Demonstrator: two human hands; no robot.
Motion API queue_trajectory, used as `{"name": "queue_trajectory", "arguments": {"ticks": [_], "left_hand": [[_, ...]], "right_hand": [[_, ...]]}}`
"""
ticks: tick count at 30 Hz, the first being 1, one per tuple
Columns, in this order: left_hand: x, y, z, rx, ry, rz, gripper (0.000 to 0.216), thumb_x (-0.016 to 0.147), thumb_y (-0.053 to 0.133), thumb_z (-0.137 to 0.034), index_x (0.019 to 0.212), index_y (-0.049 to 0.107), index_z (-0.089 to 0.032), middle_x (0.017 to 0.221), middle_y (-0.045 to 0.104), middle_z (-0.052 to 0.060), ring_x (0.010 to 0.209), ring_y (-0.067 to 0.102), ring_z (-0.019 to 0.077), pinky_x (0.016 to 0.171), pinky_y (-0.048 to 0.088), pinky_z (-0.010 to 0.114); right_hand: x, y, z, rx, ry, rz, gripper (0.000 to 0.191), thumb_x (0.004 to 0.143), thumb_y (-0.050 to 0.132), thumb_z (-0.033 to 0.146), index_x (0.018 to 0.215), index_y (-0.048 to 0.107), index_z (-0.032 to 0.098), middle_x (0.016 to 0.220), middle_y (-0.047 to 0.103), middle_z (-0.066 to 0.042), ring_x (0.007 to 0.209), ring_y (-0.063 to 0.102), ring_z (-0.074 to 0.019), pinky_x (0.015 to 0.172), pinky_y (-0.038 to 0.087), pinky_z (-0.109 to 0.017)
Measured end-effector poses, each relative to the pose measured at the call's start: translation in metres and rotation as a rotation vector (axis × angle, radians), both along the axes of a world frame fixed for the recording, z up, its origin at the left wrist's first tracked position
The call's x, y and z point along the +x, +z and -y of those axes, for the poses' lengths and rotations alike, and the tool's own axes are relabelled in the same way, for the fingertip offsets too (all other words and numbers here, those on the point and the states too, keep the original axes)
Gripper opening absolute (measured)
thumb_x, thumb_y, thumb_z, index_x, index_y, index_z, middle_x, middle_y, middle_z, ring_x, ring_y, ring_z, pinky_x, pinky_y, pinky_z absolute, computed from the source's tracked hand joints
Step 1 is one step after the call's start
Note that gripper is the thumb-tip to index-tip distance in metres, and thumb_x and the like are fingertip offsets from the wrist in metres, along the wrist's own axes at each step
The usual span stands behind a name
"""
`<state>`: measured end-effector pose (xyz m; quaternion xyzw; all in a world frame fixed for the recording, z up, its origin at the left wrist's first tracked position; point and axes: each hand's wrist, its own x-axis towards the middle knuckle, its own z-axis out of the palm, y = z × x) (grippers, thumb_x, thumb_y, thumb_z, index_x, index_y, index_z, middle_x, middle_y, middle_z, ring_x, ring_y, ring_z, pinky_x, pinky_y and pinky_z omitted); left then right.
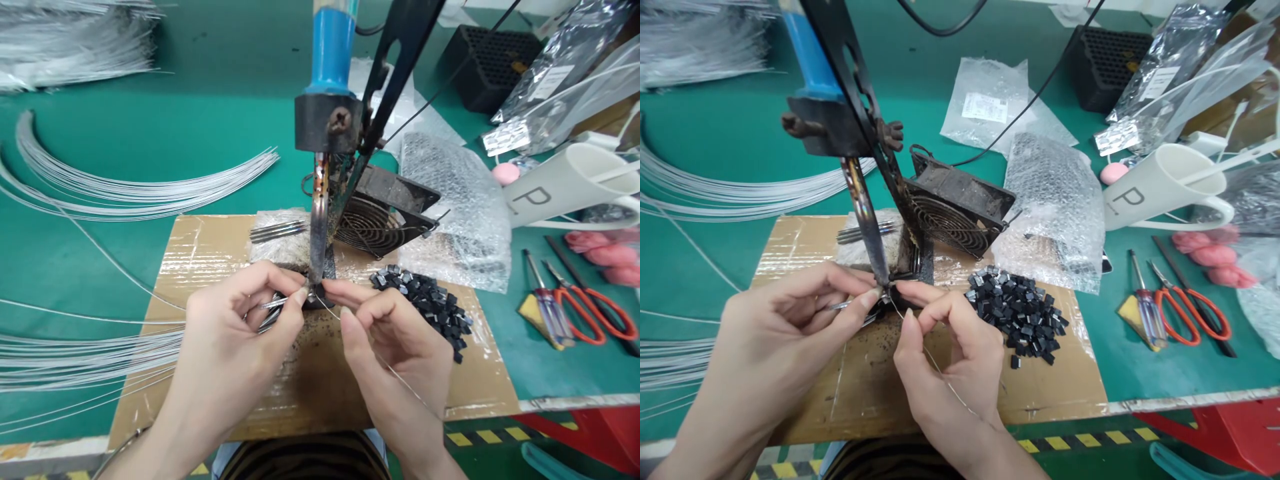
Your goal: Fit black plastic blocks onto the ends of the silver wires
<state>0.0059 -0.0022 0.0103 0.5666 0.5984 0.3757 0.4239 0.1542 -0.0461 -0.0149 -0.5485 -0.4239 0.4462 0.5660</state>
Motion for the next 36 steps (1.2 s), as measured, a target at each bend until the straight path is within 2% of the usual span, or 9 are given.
{"name": "queue_trajectory", "arguments": {"ticks": [4, 17, 22, 27, 36], "left_hand": [[-0.0006, 0.0005, 0.0009, 0.002, 0.002, -0.029, 0.007, 0.081, 0.074, -0.018, 0.075, 0.074, -0.023, 0.081, 0.08, -0.002, 0.064, 0.07, 0.0104, 0.051, 0.047, 0.014], [-0.0014, -0.0001, 0.001, -0.007, 0.005, -0.046, 0.008, 0.081, 0.073, -0.018, 0.076, 0.074, -0.023, 0.083, 0.081, -0.001, 0.069, 0.073, 0.0121, 0.057, 0.053, 0.015], [0.0003, 0.0023, 0.0006, -0.033, 0.008, -0.049, 0.005, 0.08, 0.074, -0.021, 0.075, 0.074, -0.022, 0.084, 0.081, 0.001, 0.071, 0.074, 0.0151, 0.05, 0.048, 0.017], [0.0, 0.0045, 0.0024, -0.036, -0.001, -0.053, 0.007, 0.081, 0.074, -0.02, 0.075, 0.073, -0.022, 0.081, 0.08, 0.0, 0.067, 0.071, 0.0139, 0.047, 0.044, 0.018], [-0.0009, 0.001, 0.0013, -0.025, 0.002, -0.058, 0.008, 0.082, 0.072, -0.019, 0.076, 0.073, -0.024, 0.082, 0.08, -0.001, 0.067, 0.071, 0.0133, 0.052, 0.048, 0.018]], "right_hand": [[-0.0001, 0.002, 0.0013, -0.006, -0.006, -0.001, 0.021, 0.092, 0.069, 0.011, 0.078, 0.062, 0.025, 0.117, 0.083, 0.001, 0.111, 0.078, -0.0179, 0.103, 0.057, -0.031], [-0.0004, 0.0015, 0.0004, -0.012, -0.003, -0.018, 0.02, 0.092, 0.07, 0.012, 0.078, 0.064, 0.025, 0.116, 0.083, -0.002, 0.112, 0.077, -0.0204, 0.104, 0.057, -0.035], [0.0013, 0.0012, 0.0012, -0.019, 0.005, 0.013, 0.019, 0.093, 0.07, 0.013, 0.078, 0.063, 0.024, 0.116, 0.083, -0.003, 0.111, 0.078, -0.0213, 0.104, 0.057, -0.037], [0.0009, 0.0035, 0.0013, -0.019, -0.004, 0.026, 0.019, 0.093, 0.07, 0.013, 0.079, 0.064, 0.024, 0.116, 0.083, -0.003, 0.11, 0.078, -0.0207, 0.103, 0.057, -0.036], [-0.0017, 0.0015, 0.0004, 0.0, -0.016, 0.001, 0.019, 0.093, 0.069, 0.014, 0.079, 0.064, 0.024, 0.115, 0.083, -0.005, 0.112, 0.078, -0.0222, 0.102, 0.057, -0.037]]}}
